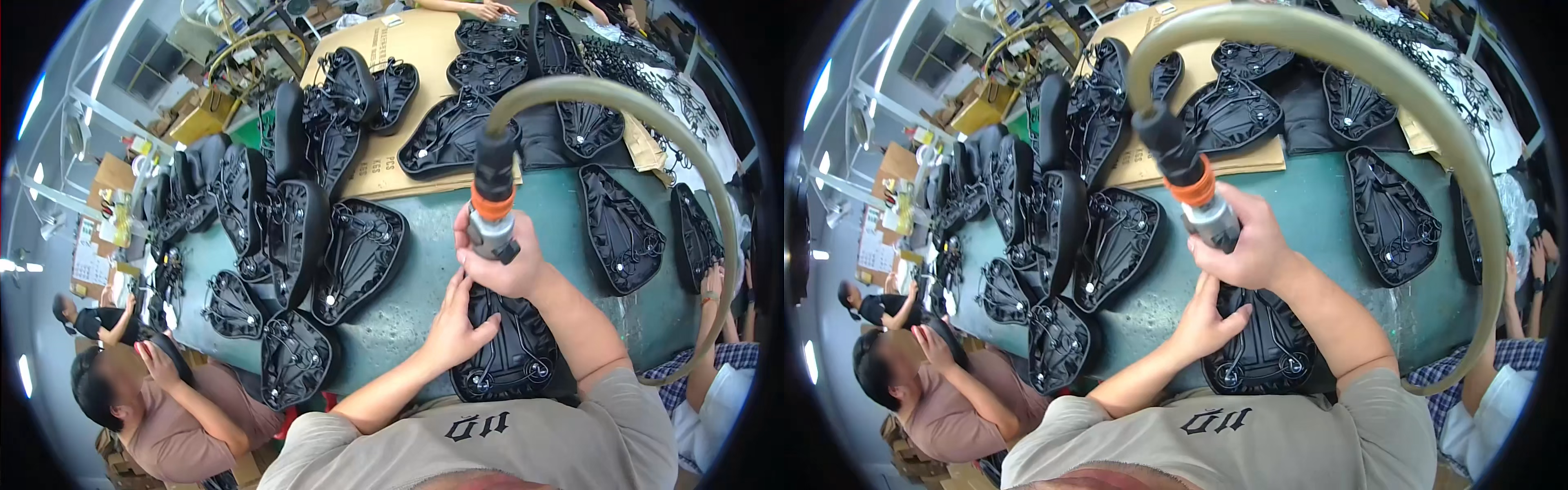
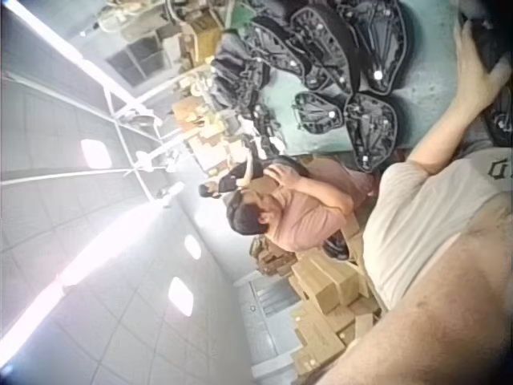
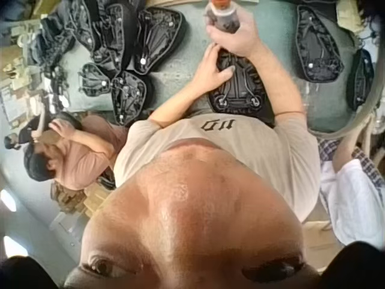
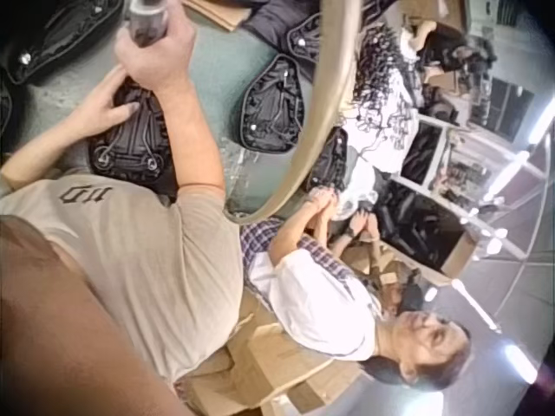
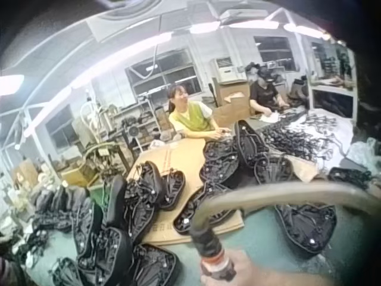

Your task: The person assembles bicycle seats by securing underside hardware using a pneumatic screwdriver and stacking the assembled seats on the workbench.

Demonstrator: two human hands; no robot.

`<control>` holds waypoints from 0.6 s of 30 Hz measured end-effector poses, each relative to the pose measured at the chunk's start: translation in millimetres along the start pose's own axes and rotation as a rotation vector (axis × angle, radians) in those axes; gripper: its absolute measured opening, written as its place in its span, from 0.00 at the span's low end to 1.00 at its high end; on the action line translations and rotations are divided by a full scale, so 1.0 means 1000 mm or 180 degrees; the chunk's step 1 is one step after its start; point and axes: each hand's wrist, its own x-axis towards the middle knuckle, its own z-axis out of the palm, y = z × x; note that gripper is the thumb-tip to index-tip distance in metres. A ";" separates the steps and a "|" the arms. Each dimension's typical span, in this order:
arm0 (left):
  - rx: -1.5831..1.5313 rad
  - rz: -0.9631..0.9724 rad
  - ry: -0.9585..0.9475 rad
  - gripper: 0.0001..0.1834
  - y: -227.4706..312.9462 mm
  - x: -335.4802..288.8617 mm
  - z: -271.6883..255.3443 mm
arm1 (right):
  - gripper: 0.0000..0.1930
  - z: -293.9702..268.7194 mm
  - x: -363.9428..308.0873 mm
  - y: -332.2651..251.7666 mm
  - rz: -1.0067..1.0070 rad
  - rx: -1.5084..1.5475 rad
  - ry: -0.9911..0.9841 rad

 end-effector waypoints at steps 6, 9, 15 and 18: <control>-0.0234 0.0117 -0.0008 0.45 0.011 0.001 -0.002 | 0.12 0.000 -0.004 -0.005 -0.0632 -0.0565 0.0023; -0.0243 0.0056 0.0002 0.43 0.009 0.002 0.001 | 0.09 -0.004 -0.004 -0.003 -0.0296 -0.0340 0.0164; -0.0190 0.0055 0.0200 0.44 -0.004 -0.001 0.009 | 0.09 -0.005 -0.003 -0.001 -0.0038 -0.0315 0.0454; -0.0210 0.0033 0.0194 0.44 -0.003 -0.004 0.009 | 0.09 -0.006 -0.005 0.001 -0.0219 -0.0326 0.0232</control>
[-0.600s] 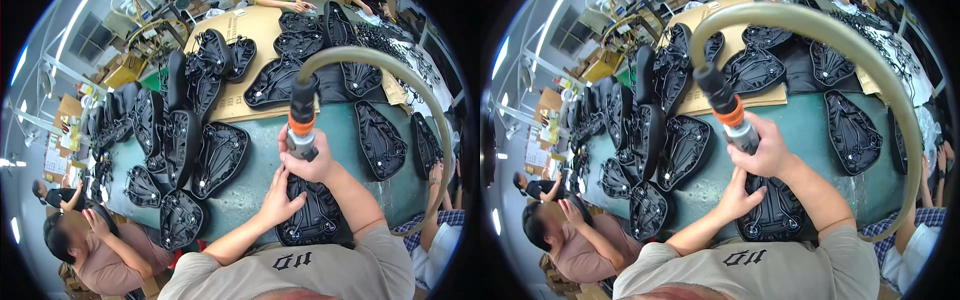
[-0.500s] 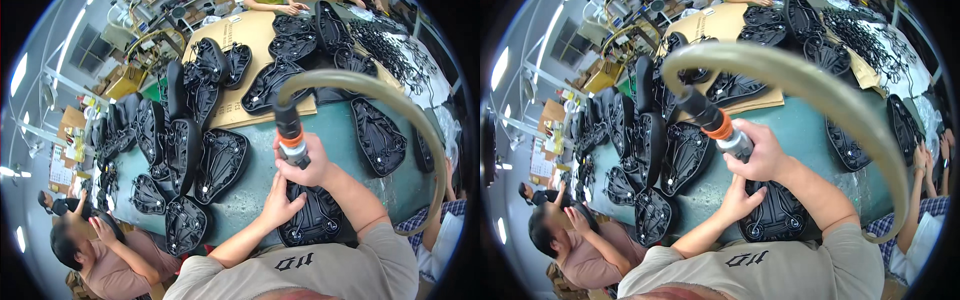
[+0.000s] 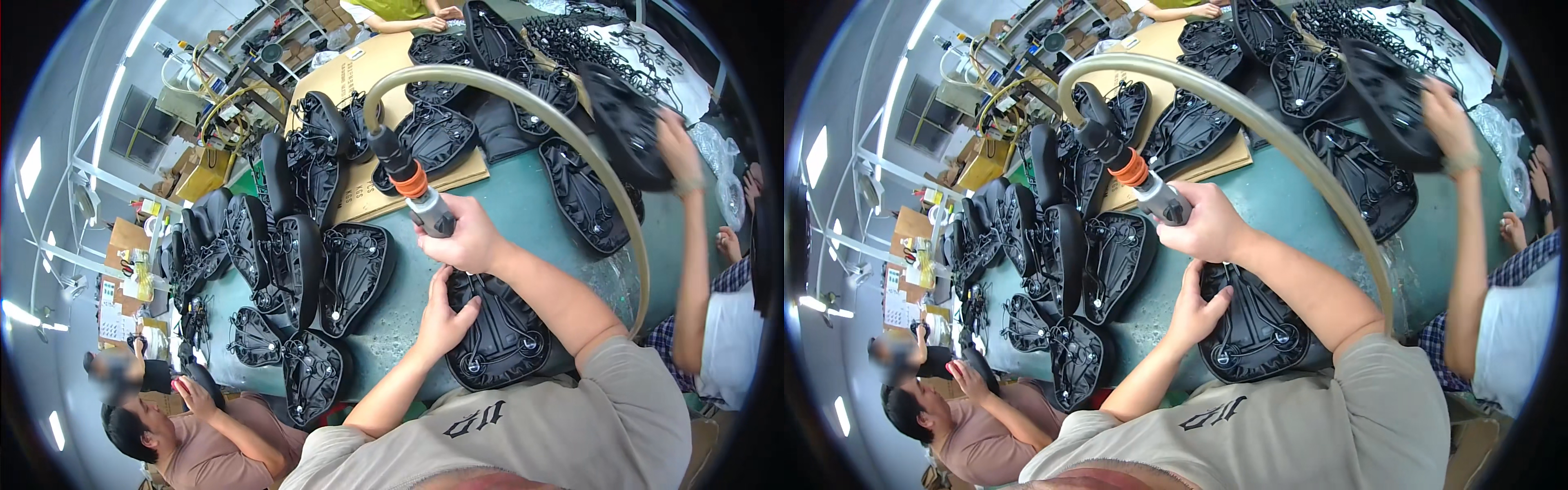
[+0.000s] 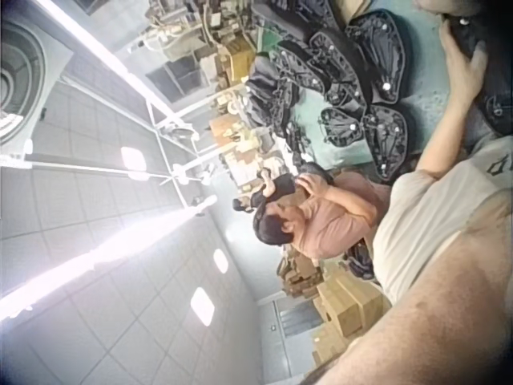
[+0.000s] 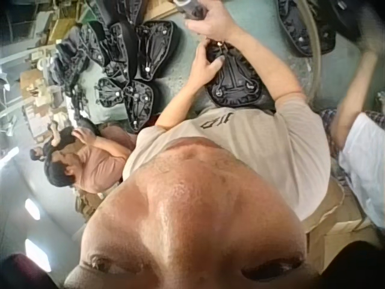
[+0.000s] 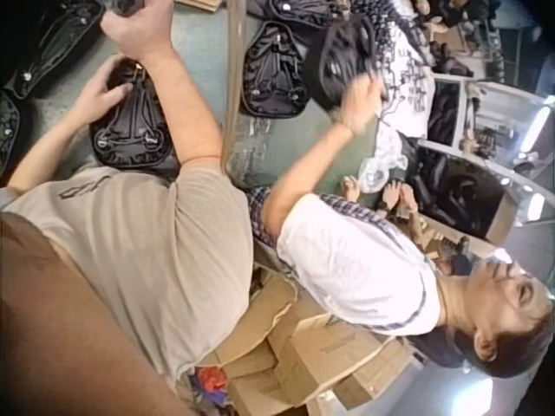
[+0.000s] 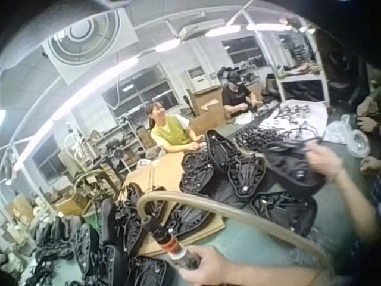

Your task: The person assembles bicycle seats by securing underside hardware using a pneumatic screwdriver and stacking the assembled seats on the workbench.

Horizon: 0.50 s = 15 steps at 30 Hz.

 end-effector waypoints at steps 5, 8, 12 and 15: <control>0.0246 -0.0066 -0.0207 0.45 0.007 -0.001 -0.007 | 0.10 -0.005 -0.005 -0.016 0.0448 0.0229 -0.0146; 0.0662 -0.0343 -0.1571 0.50 0.031 0.031 -0.056 | 0.15 -0.021 -0.023 -0.032 -0.0398 0.0703 0.0204; 0.2285 -0.0778 -0.0998 0.25 0.114 0.145 -0.152 | 0.16 -0.050 -0.057 -0.046 -0.0647 0.0335 0.0565; 0.2069 -0.0667 0.0239 0.32 0.135 0.264 -0.210 | 0.17 -0.063 -0.083 -0.034 -0.0499 0.0157 0.0788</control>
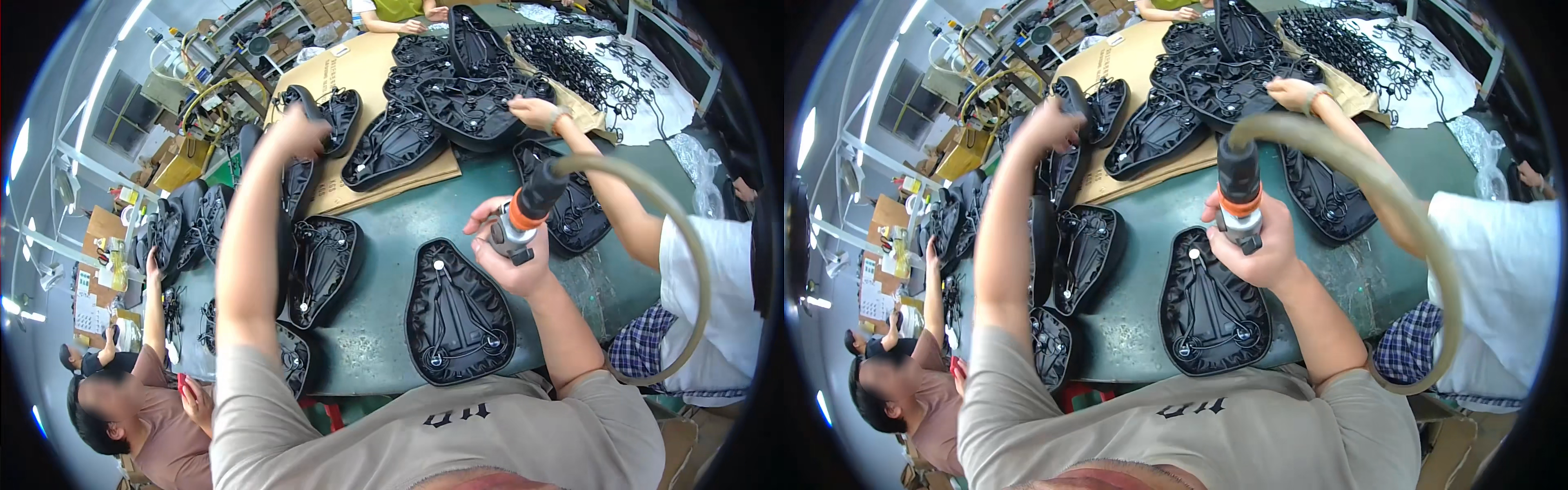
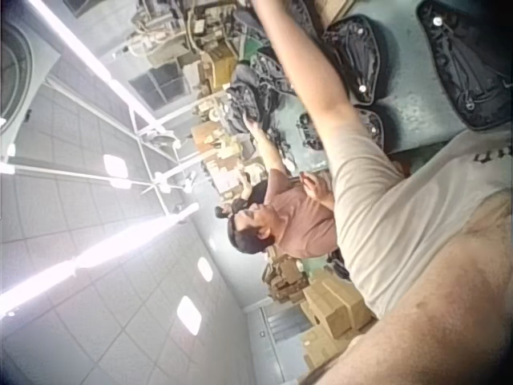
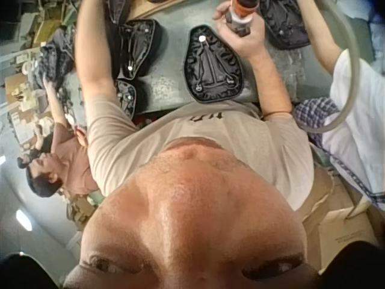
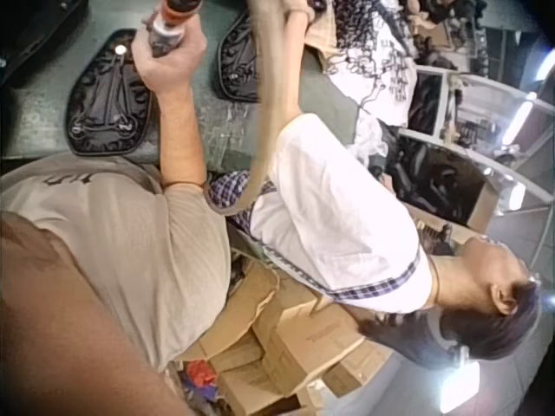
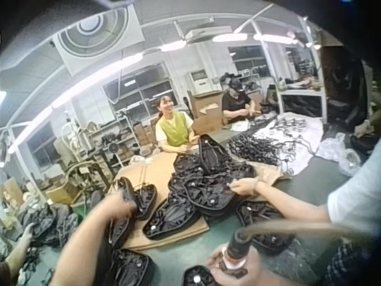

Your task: The person assembles bicycle seats by securing underside hardware using a pneumatic screwdriver and stacking the assembled seats on the workbench.

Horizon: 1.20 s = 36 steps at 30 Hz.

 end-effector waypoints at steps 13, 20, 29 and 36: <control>0.0089 0.0464 -0.0091 0.49 0.059 0.010 -0.003 | 0.19 -0.036 -0.028 0.027 0.0533 -0.0117 0.0248; -0.0591 0.0056 0.0502 0.49 0.016 0.072 -0.056 | 0.19 -0.024 -0.027 0.030 0.0434 -0.0238 0.0350; 0.0286 0.0342 0.0822 0.47 0.019 0.057 -0.076 | 0.19 -0.020 -0.038 0.034 0.0181 -0.0288 0.0432; -0.0245 0.3012 0.0504 0.34 0.076 -0.197 -0.022 | 0.20 -0.026 -0.041 0.032 0.0424 -0.0090 0.0453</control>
